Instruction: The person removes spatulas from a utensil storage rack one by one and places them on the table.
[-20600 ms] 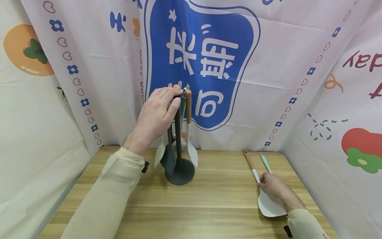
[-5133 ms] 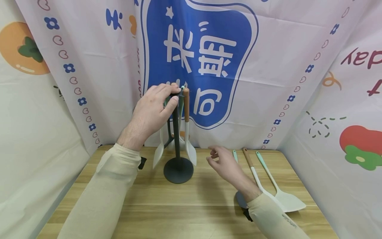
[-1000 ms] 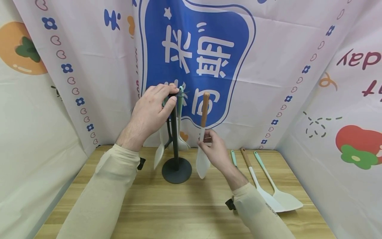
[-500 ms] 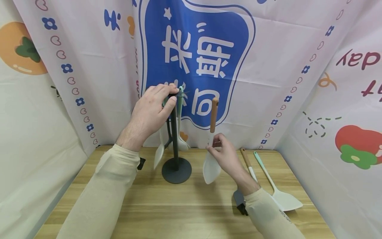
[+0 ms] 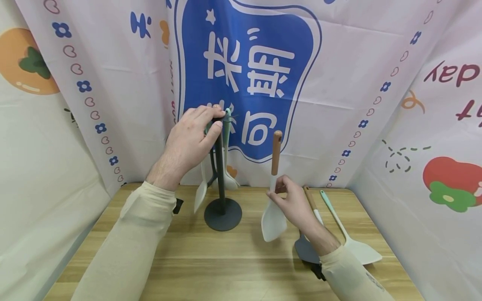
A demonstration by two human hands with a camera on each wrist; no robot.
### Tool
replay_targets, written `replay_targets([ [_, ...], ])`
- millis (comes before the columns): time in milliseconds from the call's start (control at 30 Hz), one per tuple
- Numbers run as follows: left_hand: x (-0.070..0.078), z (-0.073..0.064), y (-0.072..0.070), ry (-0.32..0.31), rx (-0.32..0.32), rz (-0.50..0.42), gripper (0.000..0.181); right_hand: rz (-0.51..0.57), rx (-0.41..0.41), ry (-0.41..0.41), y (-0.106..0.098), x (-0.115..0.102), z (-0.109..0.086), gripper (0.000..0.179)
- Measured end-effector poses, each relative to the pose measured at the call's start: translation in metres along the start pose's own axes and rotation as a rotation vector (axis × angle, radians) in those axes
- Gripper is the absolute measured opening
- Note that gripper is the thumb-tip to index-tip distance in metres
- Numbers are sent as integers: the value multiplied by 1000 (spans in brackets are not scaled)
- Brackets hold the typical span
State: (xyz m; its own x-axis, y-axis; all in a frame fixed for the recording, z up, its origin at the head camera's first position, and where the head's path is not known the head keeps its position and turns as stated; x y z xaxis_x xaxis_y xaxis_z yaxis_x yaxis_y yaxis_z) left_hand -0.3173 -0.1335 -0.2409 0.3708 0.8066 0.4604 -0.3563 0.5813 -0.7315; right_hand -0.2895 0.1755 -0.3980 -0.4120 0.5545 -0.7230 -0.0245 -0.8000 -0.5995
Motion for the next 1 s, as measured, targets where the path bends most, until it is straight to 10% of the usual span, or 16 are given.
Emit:
replay_targets([
  [1000, -1, 0, 0, -2, -1, -1, 56, -80, -78, 34, 5, 27, -31, 21],
])
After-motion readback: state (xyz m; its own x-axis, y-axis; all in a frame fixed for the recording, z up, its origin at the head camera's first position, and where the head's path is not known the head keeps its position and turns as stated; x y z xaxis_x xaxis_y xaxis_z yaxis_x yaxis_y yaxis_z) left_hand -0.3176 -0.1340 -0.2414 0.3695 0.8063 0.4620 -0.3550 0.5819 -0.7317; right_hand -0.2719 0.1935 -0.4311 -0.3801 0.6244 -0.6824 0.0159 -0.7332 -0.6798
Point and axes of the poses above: each hand's wrist, its own z-axis towards the middle knuckle, its own y-axis out of the palm, x = y × z, the point moved 3 cm from there along z, towards the middle knuckle, and after that the axes turned 10 degrees about -y, right-handed, at the moved point
